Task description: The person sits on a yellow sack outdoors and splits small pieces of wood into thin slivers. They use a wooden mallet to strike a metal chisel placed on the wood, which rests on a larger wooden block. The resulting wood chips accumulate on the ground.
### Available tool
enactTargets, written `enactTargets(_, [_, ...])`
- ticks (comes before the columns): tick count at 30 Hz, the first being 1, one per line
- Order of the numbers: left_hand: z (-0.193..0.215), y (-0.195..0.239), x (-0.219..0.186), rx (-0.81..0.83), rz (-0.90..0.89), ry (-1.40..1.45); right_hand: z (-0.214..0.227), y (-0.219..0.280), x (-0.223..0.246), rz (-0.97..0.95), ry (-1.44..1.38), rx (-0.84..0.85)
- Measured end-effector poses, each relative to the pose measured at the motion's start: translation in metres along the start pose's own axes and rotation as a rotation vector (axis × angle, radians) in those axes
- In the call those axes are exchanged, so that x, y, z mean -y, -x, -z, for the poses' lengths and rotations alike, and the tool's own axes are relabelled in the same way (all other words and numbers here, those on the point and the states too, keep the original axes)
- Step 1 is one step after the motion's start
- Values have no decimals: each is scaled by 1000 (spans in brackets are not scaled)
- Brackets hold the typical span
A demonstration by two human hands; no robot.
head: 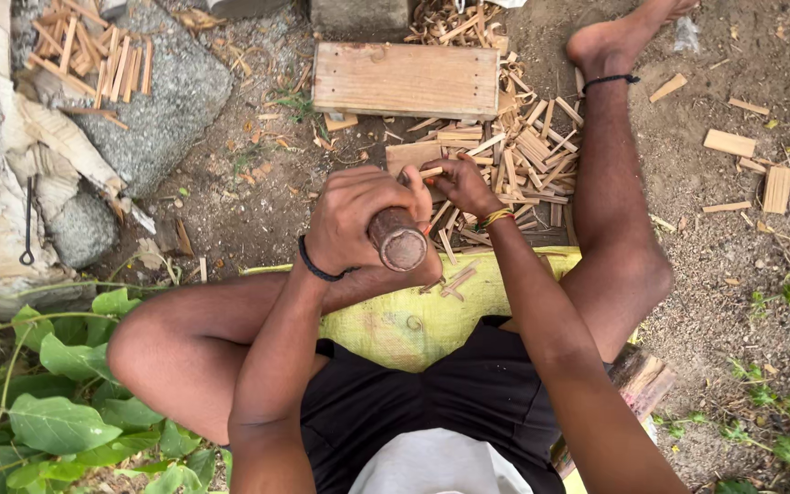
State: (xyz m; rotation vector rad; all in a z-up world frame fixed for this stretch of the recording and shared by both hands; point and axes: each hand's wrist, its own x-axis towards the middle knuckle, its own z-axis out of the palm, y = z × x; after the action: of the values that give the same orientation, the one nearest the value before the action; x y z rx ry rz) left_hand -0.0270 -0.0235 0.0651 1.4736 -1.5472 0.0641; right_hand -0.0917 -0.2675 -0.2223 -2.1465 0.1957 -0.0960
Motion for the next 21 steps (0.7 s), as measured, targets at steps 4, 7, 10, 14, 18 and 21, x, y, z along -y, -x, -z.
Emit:
enactTargets(4, [-6, -6, 2, 23, -49, -25, 3, -2, 4, 29, 52, -17])
enactTargets(7, [-16, -5, 13, 37, -66, -24, 4, 7, 15, 61, 125, -105])
enactTargets(10, [-28, -10, 32, 17, -47, 39, 35, 31, 35, 55, 115, -280])
enactTargets(14, [-51, -12, 60, -95, -30, 139, 112, 121, 51, -50, 23, -462])
enactTargets(18, [-85, -17, 86, -216, 65, 340, 159, 243, 41, -27, 347, -785])
enactTargets(21, [-107, -14, 101, -244, 122, 383, 138, 327, 18, -401, 181, -1031])
